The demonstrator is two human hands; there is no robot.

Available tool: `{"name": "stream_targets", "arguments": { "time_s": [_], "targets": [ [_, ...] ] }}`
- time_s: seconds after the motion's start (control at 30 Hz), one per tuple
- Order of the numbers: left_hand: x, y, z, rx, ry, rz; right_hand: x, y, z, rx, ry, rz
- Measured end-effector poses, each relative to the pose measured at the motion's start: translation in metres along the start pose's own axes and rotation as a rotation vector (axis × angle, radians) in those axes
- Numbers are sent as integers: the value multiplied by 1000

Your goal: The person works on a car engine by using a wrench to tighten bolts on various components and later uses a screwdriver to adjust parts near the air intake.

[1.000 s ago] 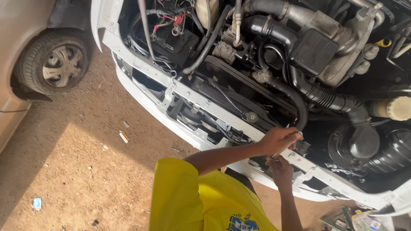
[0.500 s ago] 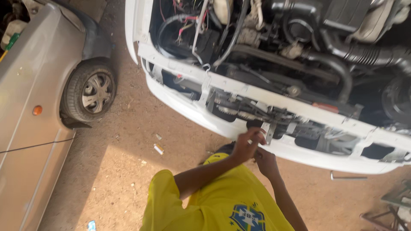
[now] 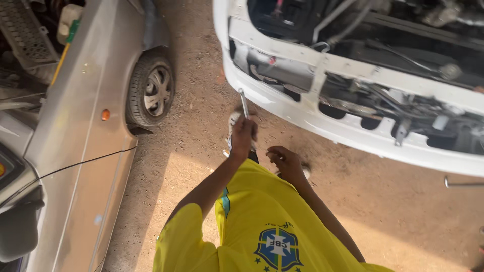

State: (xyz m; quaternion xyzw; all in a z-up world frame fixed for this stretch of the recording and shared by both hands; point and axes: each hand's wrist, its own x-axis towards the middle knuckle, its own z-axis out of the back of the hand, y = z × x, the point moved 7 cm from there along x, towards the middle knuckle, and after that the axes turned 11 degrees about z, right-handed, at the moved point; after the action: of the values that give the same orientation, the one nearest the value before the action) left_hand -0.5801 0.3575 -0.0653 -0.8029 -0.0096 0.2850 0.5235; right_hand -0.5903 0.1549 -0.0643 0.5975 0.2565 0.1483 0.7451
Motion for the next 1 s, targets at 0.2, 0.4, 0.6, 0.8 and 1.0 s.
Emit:
{"name": "stream_targets", "arguments": {
  "time_s": [0.2, 0.4, 0.6, 0.8, 1.0],
  "targets": [
    [164, -157, 337, 748, -648, -226, 106, -44, -69, -354, 165, -135],
    [219, -313, 533, 1142, -1172, -179, 166, 7, -91, -277, 19, 31],
    [290, -327, 628, 1172, -1140, 95, 133, 1, -86, -212, -80, -355],
    [325, -275, 651, 1243, -954, 260, 143, 15, -100, -198, -94, -373],
    [311, -289, 659, 1157, -997, 382, 141, 9, -101, -274, -180, -456]
  ]
}}
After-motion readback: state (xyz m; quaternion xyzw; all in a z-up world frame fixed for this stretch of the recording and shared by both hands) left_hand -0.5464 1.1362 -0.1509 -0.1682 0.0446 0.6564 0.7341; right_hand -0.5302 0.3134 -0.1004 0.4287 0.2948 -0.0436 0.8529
